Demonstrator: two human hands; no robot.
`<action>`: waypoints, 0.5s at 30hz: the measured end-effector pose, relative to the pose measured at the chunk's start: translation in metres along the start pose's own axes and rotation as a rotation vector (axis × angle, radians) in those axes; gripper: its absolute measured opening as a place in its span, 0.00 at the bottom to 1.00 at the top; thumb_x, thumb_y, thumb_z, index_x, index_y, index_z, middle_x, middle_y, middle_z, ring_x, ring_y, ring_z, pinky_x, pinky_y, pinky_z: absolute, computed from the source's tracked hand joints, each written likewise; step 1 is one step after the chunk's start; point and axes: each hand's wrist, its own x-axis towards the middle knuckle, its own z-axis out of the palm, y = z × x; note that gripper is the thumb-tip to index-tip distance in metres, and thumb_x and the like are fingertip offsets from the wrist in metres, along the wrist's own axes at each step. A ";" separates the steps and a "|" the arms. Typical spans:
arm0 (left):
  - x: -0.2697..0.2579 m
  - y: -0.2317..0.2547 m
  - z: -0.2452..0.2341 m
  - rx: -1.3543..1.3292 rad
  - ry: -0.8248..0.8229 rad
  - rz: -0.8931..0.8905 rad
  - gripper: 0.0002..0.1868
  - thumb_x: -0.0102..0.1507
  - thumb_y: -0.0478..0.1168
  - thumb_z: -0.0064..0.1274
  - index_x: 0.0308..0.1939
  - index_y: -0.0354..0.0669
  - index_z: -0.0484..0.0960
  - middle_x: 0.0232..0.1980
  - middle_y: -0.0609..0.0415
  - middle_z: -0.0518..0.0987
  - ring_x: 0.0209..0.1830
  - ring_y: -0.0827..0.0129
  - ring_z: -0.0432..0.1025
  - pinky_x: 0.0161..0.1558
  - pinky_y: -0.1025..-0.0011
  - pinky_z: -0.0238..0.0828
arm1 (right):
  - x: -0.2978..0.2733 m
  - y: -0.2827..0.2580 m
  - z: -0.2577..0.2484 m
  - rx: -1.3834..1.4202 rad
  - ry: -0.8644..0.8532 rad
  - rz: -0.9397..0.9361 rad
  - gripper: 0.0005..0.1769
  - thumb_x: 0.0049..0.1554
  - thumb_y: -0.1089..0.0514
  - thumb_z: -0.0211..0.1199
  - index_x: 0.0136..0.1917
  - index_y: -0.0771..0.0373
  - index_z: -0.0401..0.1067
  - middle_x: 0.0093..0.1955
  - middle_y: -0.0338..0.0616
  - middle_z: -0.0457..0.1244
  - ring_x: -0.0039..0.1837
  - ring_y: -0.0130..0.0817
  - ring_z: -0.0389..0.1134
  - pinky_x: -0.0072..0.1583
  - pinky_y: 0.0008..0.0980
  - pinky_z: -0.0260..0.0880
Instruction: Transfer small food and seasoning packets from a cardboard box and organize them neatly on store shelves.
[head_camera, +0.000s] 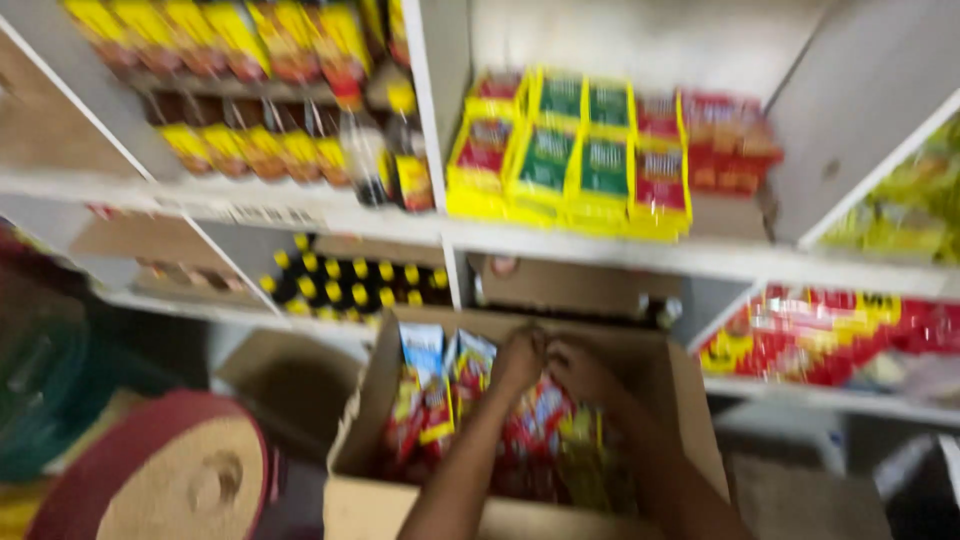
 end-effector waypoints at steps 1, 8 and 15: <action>-0.009 0.007 0.006 -0.011 -0.028 -0.027 0.12 0.65 0.45 0.50 0.42 0.41 0.82 0.47 0.37 0.82 0.48 0.39 0.75 0.51 0.49 0.73 | -0.013 0.010 0.003 0.014 -0.013 0.035 0.09 0.58 0.59 0.57 0.50 0.63 0.73 0.44 0.46 0.66 0.46 0.36 0.66 0.52 0.38 0.71; -0.050 -0.004 0.063 0.056 -0.297 -0.161 0.14 0.63 0.44 0.52 0.50 0.45 0.83 0.52 0.38 0.81 0.53 0.43 0.75 0.55 0.50 0.72 | -0.058 0.123 0.015 -0.134 -0.099 0.105 0.11 0.58 0.57 0.58 0.49 0.66 0.75 0.41 0.49 0.67 0.44 0.40 0.69 0.49 0.43 0.72; -0.099 -0.061 0.138 0.229 -0.736 -0.103 0.17 0.65 0.49 0.53 0.49 0.41 0.84 0.52 0.36 0.81 0.55 0.45 0.76 0.58 0.53 0.72 | -0.086 0.255 0.050 -0.656 -0.409 0.602 0.16 0.50 0.53 0.66 0.49 0.64 0.80 0.48 0.57 0.71 0.47 0.50 0.75 0.51 0.48 0.75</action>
